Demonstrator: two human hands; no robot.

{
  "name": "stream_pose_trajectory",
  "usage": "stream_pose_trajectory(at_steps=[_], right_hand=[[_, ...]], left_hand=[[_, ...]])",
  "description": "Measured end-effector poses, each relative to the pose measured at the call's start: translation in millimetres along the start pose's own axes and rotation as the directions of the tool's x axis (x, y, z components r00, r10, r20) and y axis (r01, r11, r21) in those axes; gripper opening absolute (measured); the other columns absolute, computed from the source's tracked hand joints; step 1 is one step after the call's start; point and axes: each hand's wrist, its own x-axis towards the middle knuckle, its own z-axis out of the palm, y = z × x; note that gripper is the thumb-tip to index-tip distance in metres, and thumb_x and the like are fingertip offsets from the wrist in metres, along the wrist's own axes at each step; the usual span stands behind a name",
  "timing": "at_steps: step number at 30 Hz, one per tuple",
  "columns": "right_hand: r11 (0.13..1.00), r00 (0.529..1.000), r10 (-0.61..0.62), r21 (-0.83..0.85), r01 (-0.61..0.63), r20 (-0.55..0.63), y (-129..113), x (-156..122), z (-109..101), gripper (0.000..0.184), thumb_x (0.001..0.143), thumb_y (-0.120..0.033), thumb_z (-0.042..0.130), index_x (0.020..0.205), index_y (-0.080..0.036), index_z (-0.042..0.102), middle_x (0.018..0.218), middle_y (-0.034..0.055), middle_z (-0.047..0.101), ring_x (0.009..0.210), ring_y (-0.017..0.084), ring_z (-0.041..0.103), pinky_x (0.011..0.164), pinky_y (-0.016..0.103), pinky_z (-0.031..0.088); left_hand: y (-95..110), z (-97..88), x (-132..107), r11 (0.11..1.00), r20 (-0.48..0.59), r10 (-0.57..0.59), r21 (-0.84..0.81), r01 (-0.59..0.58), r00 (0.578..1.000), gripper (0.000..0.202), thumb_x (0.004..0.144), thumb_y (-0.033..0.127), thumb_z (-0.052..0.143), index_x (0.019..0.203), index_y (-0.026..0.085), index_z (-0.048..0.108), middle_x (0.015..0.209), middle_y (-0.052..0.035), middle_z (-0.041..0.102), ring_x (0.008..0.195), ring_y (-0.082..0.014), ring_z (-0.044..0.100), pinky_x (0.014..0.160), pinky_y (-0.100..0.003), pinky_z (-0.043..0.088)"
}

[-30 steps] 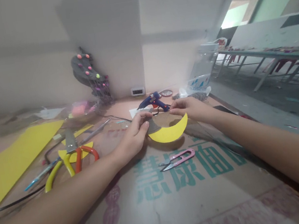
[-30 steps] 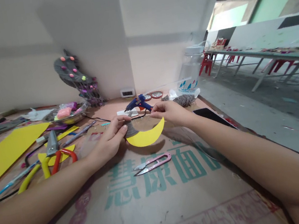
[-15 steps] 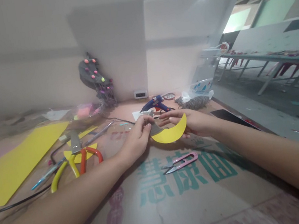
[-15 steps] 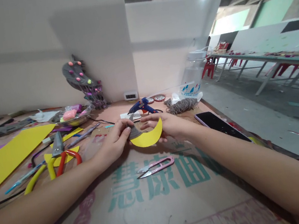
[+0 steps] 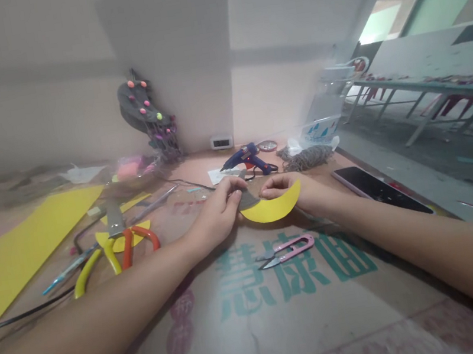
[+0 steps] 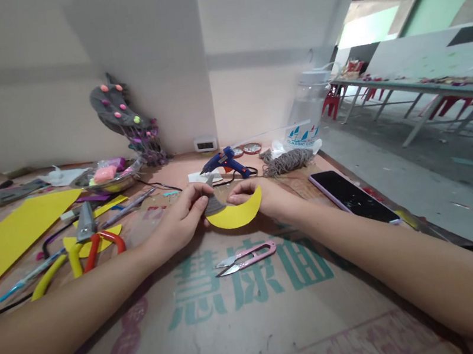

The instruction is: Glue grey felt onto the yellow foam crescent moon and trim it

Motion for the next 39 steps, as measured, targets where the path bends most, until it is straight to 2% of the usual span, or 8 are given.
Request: stream_pose_trajectory(at_steps=[9, 15, 18, 23, 29, 33, 36, 39], right_hand=[[0.999, 0.999, -0.034, -0.016, 0.033, -0.043, -5.1, -6.6, 8.8, 0.033, 0.061, -0.038, 0.081, 0.074, -0.014, 0.064, 0.066, -0.0002, 0.062, 0.057, 0.010, 0.053, 0.055, 0.023, 0.038], [0.968, 0.935, -0.209, 0.072, 0.239, -0.287, -3.0, -6.0, 5.8, 0.029, 0.074, -0.041, 0.069, 0.092, -0.021, 0.060, 0.067, -0.0039, 0.057, 0.055, 0.009, 0.049, 0.052, 0.022, 0.041], [0.967, 0.943, -0.211, 0.085, 0.240, -0.256, -3.9, -7.7, 3.0, 0.033, 0.081, -0.054, 0.059, 0.087, -0.021, 0.058, 0.063, -0.0034, 0.053, 0.050, 0.010, 0.047, 0.048, 0.024, 0.044], [0.982, 0.977, -0.180, -0.081, 0.171, -0.112, -0.5, -12.0, 7.3, 0.040, 0.073, -0.056, 0.069, 0.078, -0.017, 0.060, 0.060, -0.0021, 0.055, 0.046, 0.009, 0.045, 0.043, 0.022, 0.039], [0.980, 0.982, -0.177, -0.104, 0.169, -0.067, 6.4, -9.7, 9.7, 0.043, 0.074, -0.057, 0.068, 0.067, -0.015, 0.057, 0.055, -0.0016, 0.055, 0.043, 0.007, 0.044, 0.043, 0.021, 0.036], [0.978, 0.978, -0.199, -0.078, 0.194, -0.062, 7.4, -8.8, 7.9, 0.043, 0.074, -0.057, 0.068, 0.070, -0.016, 0.056, 0.052, -0.0034, 0.053, 0.042, 0.007, 0.042, 0.042, 0.021, 0.034], [0.972, 0.978, -0.198, -0.139, 0.188, -0.062, 5.8, -10.3, 8.8, 0.046, 0.072, -0.061, 0.067, 0.070, -0.016, 0.055, 0.051, -0.0036, 0.052, 0.042, 0.008, 0.042, 0.041, 0.021, 0.033], [0.975, 0.980, -0.188, -0.134, 0.179, -0.060, 4.6, -11.1, 10.2, 0.048, 0.071, -0.063, 0.067, 0.073, -0.016, 0.057, 0.053, -0.0030, 0.053, 0.043, 0.008, 0.043, 0.041, 0.021, 0.033]], left_hand=[[-1.3, 0.2, -0.9, 0.999, 0.012, -0.013, -0.047, 0.014, 1.000, 0.015, 0.097, 0.025, 0.038, 0.106, 0.021, 0.049, 0.087, 0.0013, 0.052, 0.059, -0.0095, 0.054, 0.062, -0.026, 0.044], [-8.0, -0.4, 5.8, 0.996, -0.162, -0.001, -0.091, -0.014, 0.987, 0.013, 0.093, 0.025, 0.045, 0.104, 0.019, 0.051, 0.093, -0.0012, 0.055, 0.076, -0.0118, 0.055, 0.068, -0.024, 0.046], [-12.2, -0.5, 9.0, 0.981, -0.213, -0.050, -0.194, 0.008, 0.976, 0.013, 0.091, 0.025, 0.048, 0.103, 0.020, 0.048, 0.095, -0.0015, 0.056, 0.078, -0.0115, 0.057, 0.067, -0.023, 0.049], [-10.2, -0.1, 7.8, 0.970, -0.239, -0.054, -0.243, -0.006, 0.969, 0.014, 0.089, 0.024, 0.051, 0.102, 0.019, 0.048, 0.098, -0.0033, 0.059, 0.082, -0.0125, 0.060, 0.066, -0.022, 0.052], [1.0, -2.7, 7.8, 0.939, -0.171, -0.119, -0.338, 0.055, 0.978, 0.048, 0.085, 0.033, 0.063, 0.125, 0.018, 0.043, 0.099, -0.0066, 0.069, 0.081, -0.0159, 0.065, 0.071, -0.027, 0.052], [2.1, -6.1, 8.7, 0.966, -0.025, -0.185, -0.191, 0.177, 0.982, 0.035, 0.080, 0.040, 0.067, 0.104, 0.015, 0.065, 0.091, -0.0063, 0.072, 0.075, -0.0179, 0.064, 0.062, -0.025, 0.048], [-0.7, -7.6, 8.1, 0.974, -0.020, -0.221, -0.050, 0.219, 0.975, 0.032, 0.080, 0.045, 0.065, 0.088, 0.015, 0.071, 0.078, -0.0044, 0.071, 0.064, -0.0177, 0.061, 0.052, -0.025, 0.043], [-2.6, -7.1, 9.1, 0.989, -0.021, -0.129, -0.080, 0.127, 0.991, 0.031, 0.080, 0.039, 0.066, 0.099, 0.015, 0.069, 0.093, -0.0061, 0.073, 0.080, -0.0200, 0.065, 0.066, -0.028, 0.049]])
